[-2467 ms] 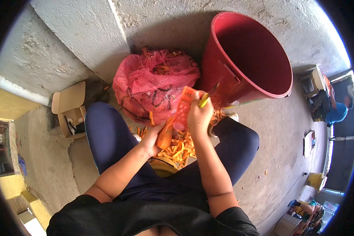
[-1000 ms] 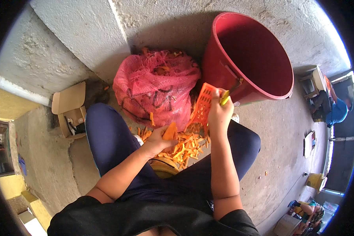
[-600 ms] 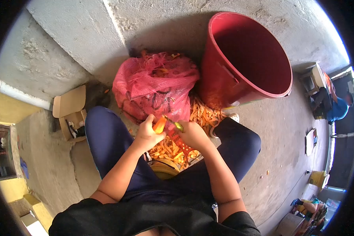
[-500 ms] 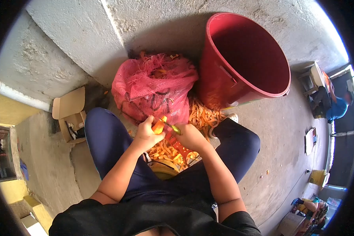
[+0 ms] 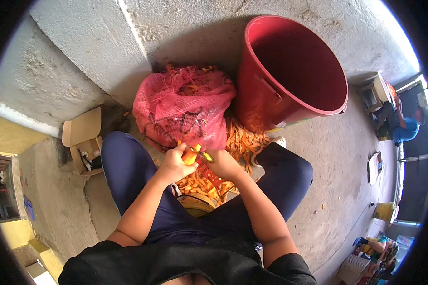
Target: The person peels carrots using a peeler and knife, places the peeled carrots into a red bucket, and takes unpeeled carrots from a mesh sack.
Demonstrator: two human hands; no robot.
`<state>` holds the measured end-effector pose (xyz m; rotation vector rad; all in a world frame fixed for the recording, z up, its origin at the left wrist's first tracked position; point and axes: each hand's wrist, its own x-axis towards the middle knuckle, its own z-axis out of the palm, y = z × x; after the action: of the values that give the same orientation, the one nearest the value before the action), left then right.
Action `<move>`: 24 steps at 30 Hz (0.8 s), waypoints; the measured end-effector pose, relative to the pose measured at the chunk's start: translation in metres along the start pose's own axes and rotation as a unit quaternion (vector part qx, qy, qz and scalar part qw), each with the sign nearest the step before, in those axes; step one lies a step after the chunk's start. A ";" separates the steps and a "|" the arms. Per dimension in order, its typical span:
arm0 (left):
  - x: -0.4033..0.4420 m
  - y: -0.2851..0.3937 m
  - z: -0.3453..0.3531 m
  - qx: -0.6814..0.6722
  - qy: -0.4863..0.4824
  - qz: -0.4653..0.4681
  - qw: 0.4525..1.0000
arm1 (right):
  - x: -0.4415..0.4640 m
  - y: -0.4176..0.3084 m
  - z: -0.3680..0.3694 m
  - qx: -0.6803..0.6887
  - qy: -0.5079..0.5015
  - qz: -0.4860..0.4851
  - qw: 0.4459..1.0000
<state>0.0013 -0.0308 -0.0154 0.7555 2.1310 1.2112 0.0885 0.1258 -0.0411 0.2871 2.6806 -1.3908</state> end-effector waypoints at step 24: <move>0.004 -0.006 0.001 -0.015 0.025 0.020 0.999 | 0.000 -0.007 -0.008 -0.006 -0.005 -0.016 1.000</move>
<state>-0.0020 -0.0299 -0.0224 0.7648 2.1425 1.2934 0.0867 0.1280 -0.0310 0.2377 2.6960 -1.3808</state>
